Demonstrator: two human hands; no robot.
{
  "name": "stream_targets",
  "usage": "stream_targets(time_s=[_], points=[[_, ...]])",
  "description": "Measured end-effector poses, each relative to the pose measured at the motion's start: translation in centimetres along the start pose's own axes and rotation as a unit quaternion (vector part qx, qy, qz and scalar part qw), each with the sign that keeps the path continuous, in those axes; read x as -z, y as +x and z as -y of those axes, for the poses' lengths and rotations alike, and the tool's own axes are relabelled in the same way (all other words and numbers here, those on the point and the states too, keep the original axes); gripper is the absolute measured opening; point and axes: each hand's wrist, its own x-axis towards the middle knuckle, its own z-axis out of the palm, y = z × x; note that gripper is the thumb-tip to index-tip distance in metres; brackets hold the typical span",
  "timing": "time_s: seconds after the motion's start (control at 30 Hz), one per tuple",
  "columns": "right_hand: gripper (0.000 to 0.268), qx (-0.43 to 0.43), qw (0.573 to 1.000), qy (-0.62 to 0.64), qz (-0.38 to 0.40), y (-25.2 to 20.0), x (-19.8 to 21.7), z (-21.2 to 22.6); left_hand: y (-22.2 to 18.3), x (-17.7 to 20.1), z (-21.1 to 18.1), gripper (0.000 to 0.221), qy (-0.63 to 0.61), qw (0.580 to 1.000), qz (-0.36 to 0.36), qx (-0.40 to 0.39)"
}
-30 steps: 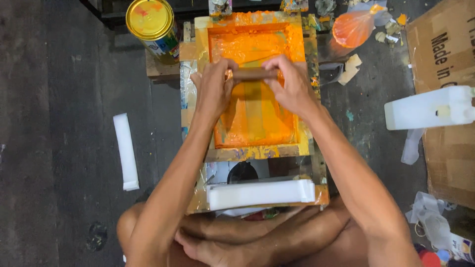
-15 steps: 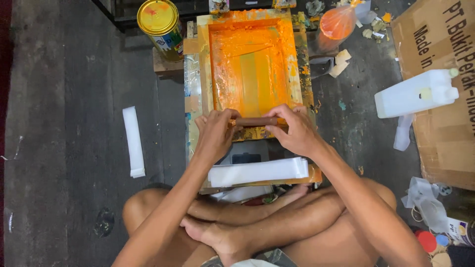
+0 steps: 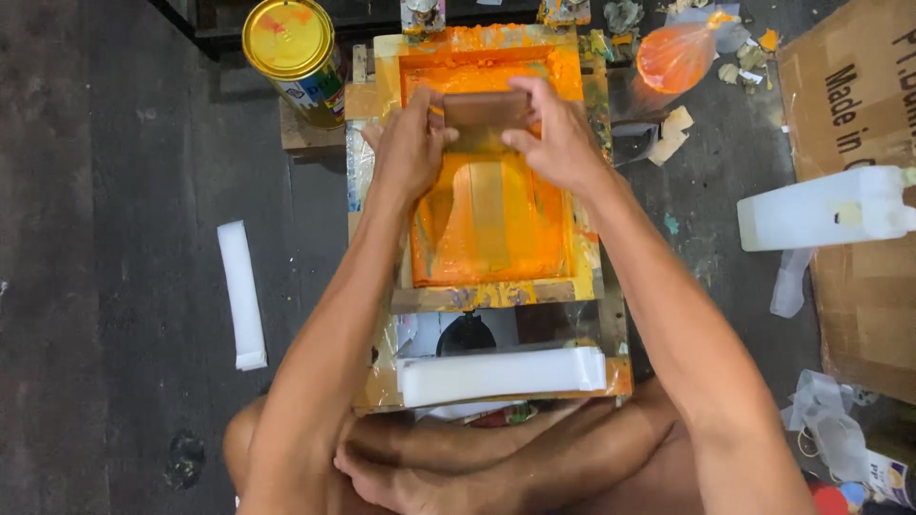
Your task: Manually screen printing orange ink onto small white labels using a hinged frame and squeegee.
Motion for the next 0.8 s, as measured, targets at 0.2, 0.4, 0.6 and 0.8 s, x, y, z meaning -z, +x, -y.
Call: stream_targets(time_s=[0.2, 0.4, 0.6, 0.8], points=[[0.027, 0.107, 0.989, -0.076, -0.067, -1.1, -0.2, 0.1, -1.3, 0.2, -1.2, 0.029, 0.031, 0.997, -0.046, -0.06], [0.031, 0.134, 0.983, -0.095, -0.079, -7.9, -2.4, -0.2, -8.4, 0.6, -1.2, 0.029, 0.041, 0.998, 0.042, -0.004], [0.029, 0.098, 0.99, -0.091, -0.035, -15.4, -1.7, 3.6, -15.1, 3.9, -6.3, 0.021, 0.027, 0.996, 0.084, -0.017], [0.033, 0.038, 0.998, -0.017, 0.05, -16.0, 0.9, 6.5, -16.1, 3.8, -5.3, 0.026, 0.009, 0.993, 0.119, 0.006]])
